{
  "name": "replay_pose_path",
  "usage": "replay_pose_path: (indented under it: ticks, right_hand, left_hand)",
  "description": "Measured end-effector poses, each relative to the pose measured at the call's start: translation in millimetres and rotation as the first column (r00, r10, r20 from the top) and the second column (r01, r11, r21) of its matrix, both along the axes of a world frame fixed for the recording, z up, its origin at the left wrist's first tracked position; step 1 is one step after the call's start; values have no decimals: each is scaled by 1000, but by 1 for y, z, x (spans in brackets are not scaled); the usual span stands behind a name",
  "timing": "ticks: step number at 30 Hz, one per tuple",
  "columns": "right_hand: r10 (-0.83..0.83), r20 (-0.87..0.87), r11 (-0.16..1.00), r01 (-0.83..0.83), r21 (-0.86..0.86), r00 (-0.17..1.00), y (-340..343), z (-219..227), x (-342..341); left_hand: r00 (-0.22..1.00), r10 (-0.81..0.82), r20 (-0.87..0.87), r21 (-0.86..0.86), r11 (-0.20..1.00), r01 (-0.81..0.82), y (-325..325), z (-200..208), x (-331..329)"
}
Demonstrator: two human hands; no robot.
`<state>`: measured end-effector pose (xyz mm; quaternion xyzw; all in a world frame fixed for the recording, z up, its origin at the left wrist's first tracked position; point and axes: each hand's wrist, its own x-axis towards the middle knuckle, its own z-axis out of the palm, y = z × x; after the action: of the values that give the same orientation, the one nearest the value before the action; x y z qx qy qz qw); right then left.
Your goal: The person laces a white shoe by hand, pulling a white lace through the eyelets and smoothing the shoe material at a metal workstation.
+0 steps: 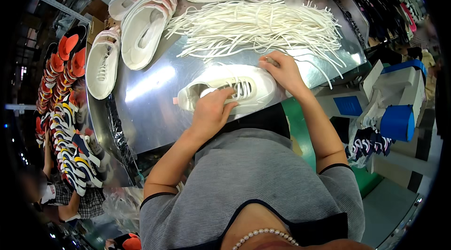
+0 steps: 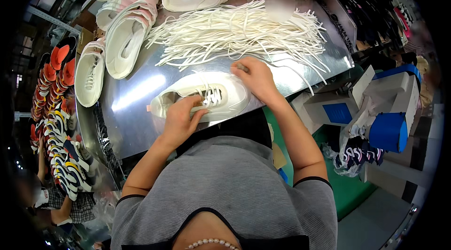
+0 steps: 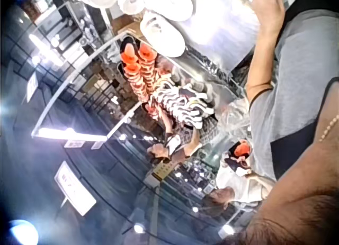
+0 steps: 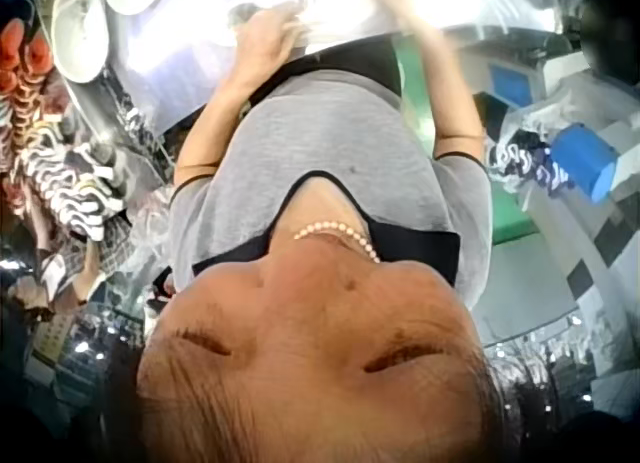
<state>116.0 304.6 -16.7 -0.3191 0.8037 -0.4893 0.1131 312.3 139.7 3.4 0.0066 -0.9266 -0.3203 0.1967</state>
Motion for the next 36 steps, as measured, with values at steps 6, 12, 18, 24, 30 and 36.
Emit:
replay_pose_path:
  ticks: [6,12,18,24,30,36]
  right_hand:
    - [233,250,943,-281,176,940,-49,-1,-22]
    - [358,464,864,-476,164,810,-82,-13,-34]
    - [245,498,969,-190,-160,832,-79,-11,-6]
    - [212,714,973,-78,-216,668,-30,37,40]
    - [102,590,988,-12,-155,801,-21,16,77]
    - [134,528,989,-81,-122,838,-19,15,78]
  left_hand:
    - [998,-54,-36,-25,998,54,5,-2,-1]
    - [992,-104,-73,5,994,105,2,-5,-9]
    - [998,-57,-15,33,998,58,-4,-3,-4]
    - [931,83,356,334,919,-210,-18,-6,-10]
    - [936,266,228,404,849,-340,-2,-9,-13]
    - [923,368,108,349,856,-382,8,-15,-17]
